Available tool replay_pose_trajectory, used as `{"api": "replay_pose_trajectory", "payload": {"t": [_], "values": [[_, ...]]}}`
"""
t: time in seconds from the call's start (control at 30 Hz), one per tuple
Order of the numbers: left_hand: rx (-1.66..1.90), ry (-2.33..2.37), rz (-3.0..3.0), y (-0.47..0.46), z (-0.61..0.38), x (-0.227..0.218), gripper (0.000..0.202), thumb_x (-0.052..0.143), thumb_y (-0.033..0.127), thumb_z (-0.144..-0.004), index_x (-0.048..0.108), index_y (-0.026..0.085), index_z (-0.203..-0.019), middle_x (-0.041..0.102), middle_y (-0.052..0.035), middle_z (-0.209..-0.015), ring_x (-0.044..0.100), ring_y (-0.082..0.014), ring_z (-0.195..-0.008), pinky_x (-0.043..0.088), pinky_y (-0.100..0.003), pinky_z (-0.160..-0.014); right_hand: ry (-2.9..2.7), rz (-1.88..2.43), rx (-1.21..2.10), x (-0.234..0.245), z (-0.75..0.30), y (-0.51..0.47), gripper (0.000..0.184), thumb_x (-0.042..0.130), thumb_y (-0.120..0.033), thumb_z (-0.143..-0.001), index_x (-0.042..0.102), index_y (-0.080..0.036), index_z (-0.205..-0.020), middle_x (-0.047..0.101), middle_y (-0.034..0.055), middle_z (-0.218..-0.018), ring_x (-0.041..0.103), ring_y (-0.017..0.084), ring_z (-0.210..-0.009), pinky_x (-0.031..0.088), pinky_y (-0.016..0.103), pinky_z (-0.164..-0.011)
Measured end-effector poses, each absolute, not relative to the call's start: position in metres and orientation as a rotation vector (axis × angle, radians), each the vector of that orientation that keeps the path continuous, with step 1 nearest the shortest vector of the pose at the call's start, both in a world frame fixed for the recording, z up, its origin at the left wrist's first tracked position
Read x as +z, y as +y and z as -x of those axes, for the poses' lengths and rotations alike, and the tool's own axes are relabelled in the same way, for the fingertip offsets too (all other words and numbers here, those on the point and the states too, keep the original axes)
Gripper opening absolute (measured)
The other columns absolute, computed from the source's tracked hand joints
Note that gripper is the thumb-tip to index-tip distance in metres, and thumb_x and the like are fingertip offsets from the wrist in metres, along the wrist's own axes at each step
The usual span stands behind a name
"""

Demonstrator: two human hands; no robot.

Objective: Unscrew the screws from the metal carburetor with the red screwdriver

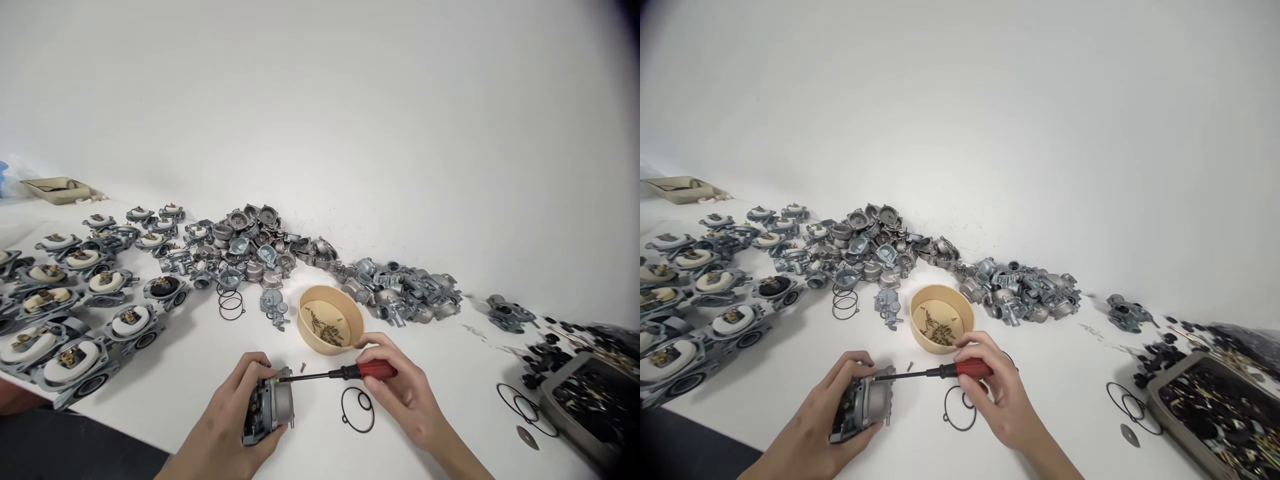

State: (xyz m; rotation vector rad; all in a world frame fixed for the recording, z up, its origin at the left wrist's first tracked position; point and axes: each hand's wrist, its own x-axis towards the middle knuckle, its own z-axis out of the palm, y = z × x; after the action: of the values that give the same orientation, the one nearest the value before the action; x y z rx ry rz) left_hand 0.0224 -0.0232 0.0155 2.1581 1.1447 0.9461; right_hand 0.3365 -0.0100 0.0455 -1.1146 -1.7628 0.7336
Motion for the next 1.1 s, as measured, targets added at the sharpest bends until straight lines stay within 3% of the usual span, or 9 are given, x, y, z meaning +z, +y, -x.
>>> {"api": "replay_pose_trajectory", "payload": {"t": [0.07,0.2,0.33,0.4,0.57,0.77,0.9,0.97,1.1], "values": [[0.939,1.152,-2.156,-0.0236,-0.0223,0.0141,0.048,0.072,0.017,-0.090,0.049,0.031,-0.130,0.059,-0.0116,-0.138,0.071,-0.0260,-0.120,0.061,-0.032,-0.096,-1.744,1.104,0.730,0.0451,-0.3374,-0.0115,0.022,0.065,-0.045,-0.102,0.073,-0.024,-0.102,0.069,0.0110,-0.099,0.063,0.021,-0.075,0.052,0.030,-0.061],[0.927,1.159,-2.158,-0.0248,-0.0219,0.0125,0.048,0.071,0.018,-0.091,0.047,0.033,-0.130,0.057,-0.0100,-0.139,0.070,-0.0252,-0.122,0.060,-0.032,-0.098,-1.730,1.251,0.645,0.0417,-0.3386,-0.0133,0.036,0.050,-0.043,-0.110,0.071,-0.023,-0.089,0.059,0.0022,-0.067,0.047,0.016,-0.054,0.040,0.028,-0.051],[0.884,1.149,-2.149,-0.0253,-0.0216,0.0137,0.048,0.070,0.017,-0.093,0.045,0.033,-0.130,0.055,-0.0103,-0.139,0.069,-0.0249,-0.121,0.060,-0.033,-0.098,-1.810,1.096,0.671,0.0434,-0.3405,-0.0124,0.022,0.057,-0.037,-0.107,0.075,-0.025,-0.105,0.070,0.0120,-0.105,0.064,0.021,-0.075,0.050,0.030,-0.061],[0.869,1.153,-2.147,-0.0252,-0.0217,0.0142,0.048,0.070,0.018,-0.093,0.044,0.033,-0.130,0.054,-0.0106,-0.139,0.068,-0.0253,-0.122,0.059,-0.034,-0.099,-1.814,1.040,0.719,0.0451,-0.3409,-0.0120,0.016,0.064,-0.036,-0.104,0.075,-0.025,-0.108,0.068,0.0133,-0.112,0.066,0.023,-0.082,0.053,0.031,-0.065],[0.895,1.147,-2.156,-0.0247,-0.0218,0.0141,0.048,0.069,0.016,-0.093,0.044,0.034,-0.131,0.054,-0.0088,-0.139,0.068,-0.0244,-0.122,0.058,-0.033,-0.099,-1.723,1.228,0.730,0.0438,-0.3385,-0.0105,0.035,0.050,-0.043,-0.110,0.070,-0.023,-0.089,0.056,0.0006,-0.064,0.044,0.014,-0.052,0.037,0.027,-0.049],[0.913,1.153,-2.164,-0.0240,-0.0215,0.0116,0.047,0.070,0.018,-0.092,0.046,0.033,-0.129,0.056,-0.0089,-0.137,0.069,-0.0243,-0.119,0.059,-0.031,-0.096,-1.812,1.074,0.730,0.0456,-0.3383,-0.0095,0.018,0.068,-0.039,-0.101,0.077,-0.023,-0.101,0.071,0.0132,-0.109,0.065,0.021,-0.077,0.053,0.030,-0.064],[0.915,1.144,-2.169,-0.0235,-0.0220,0.0101,0.047,0.069,0.019,-0.093,0.045,0.033,-0.131,0.055,-0.0098,-0.137,0.068,-0.0251,-0.121,0.059,-0.032,-0.096,-1.654,1.211,0.808,0.0418,-0.3362,-0.0123,0.036,0.057,-0.046,-0.107,0.075,-0.021,-0.089,0.060,0.0025,-0.064,0.047,0.014,-0.052,0.038,0.026,-0.048],[0.914,1.143,-2.170,-0.0235,-0.0221,0.0097,0.048,0.069,0.018,-0.093,0.045,0.033,-0.131,0.054,-0.0102,-0.138,0.068,-0.0256,-0.122,0.059,-0.033,-0.097,-1.602,1.267,0.832,0.0401,-0.3354,-0.0119,0.043,0.050,-0.048,-0.109,0.073,-0.020,-0.086,0.054,-0.0006,-0.058,0.039,0.012,-0.046,0.033,0.025,-0.044],[0.901,1.158,-2.165,-0.0236,-0.0219,0.0085,0.046,0.068,0.019,-0.094,0.045,0.033,-0.131,0.054,-0.0101,-0.139,0.067,-0.0258,-0.123,0.059,-0.034,-0.098,-1.714,1.121,0.826,0.0430,-0.3369,-0.0089,0.024,0.064,-0.043,-0.103,0.078,-0.023,-0.100,0.070,0.0117,-0.102,0.063,0.017,-0.068,0.050,0.027,-0.055]]}}
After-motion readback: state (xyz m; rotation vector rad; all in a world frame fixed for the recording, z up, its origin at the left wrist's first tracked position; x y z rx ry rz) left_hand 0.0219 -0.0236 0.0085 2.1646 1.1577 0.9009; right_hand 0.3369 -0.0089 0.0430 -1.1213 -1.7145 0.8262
